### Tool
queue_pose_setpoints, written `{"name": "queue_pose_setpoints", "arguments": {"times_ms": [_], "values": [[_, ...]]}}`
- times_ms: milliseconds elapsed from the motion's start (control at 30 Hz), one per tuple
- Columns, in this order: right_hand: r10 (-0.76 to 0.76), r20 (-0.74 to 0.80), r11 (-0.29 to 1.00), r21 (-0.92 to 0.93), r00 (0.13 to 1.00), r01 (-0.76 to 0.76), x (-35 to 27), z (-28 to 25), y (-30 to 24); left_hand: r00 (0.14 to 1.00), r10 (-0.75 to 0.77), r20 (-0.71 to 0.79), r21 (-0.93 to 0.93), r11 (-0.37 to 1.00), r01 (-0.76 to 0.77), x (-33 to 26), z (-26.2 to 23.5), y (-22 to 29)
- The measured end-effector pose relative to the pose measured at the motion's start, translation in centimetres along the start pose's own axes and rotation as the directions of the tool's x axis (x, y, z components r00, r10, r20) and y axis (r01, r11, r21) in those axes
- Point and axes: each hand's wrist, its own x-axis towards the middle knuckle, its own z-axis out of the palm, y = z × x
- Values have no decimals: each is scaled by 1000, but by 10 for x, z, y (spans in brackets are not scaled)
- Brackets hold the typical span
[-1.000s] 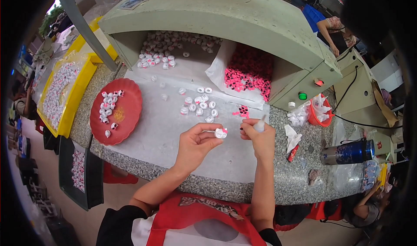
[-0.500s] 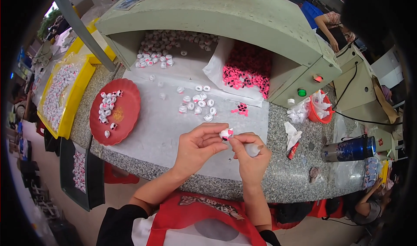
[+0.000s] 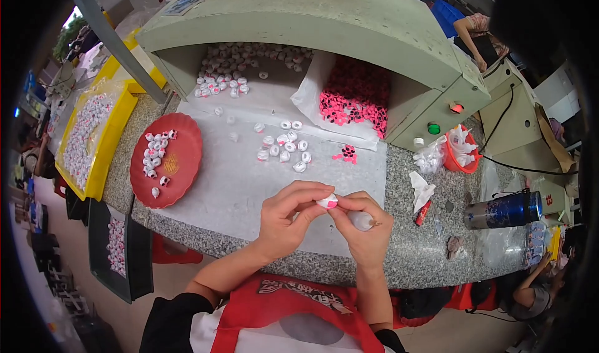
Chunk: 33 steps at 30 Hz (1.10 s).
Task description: Applying glue to small white plastic parts and joining them with pink decorative pieces at an assembly station.
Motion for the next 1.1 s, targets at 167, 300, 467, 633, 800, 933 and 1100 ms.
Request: {"name": "queue_pose_setpoints", "arguments": {"times_ms": [167, 300, 467, 633, 800, 933, 1100], "values": [[-64, -3, 995, -79, 998, 63, -1, 1, -1, 1000, -17, -22, -57, 998, 15, -1, 1, 1], [-78, 8, 993, -84, 997, 78, -1, -2, 0, 999, -34, -7, -69, 997, 33, -1, 0, 2], [-64, 52, 994, -84, 997, 68, 0, -4, 2, 978, -209, -9, -223, 954, 202, -1, -2, 4], [-154, 9, 981, -115, 988, 154, 1, 5, 1, 872, -488, 47, -473, 758, 449, 3, -8, -4], [-178, 43, 984, 10, 983, 178, 3, -2, 9, 880, -469, 76, -419, 785, 456, 2, -7, 9], [-118, 153, 986, 134, 981, 98, 4, -7, 15, 973, -210, 90, -140, 965, 221, -4, -10, 8], [-26, 122, 967, 253, 992, -6, -1, -1, 21, 979, -200, 48, -102, 974, 204, -8, -12, 1]]}}
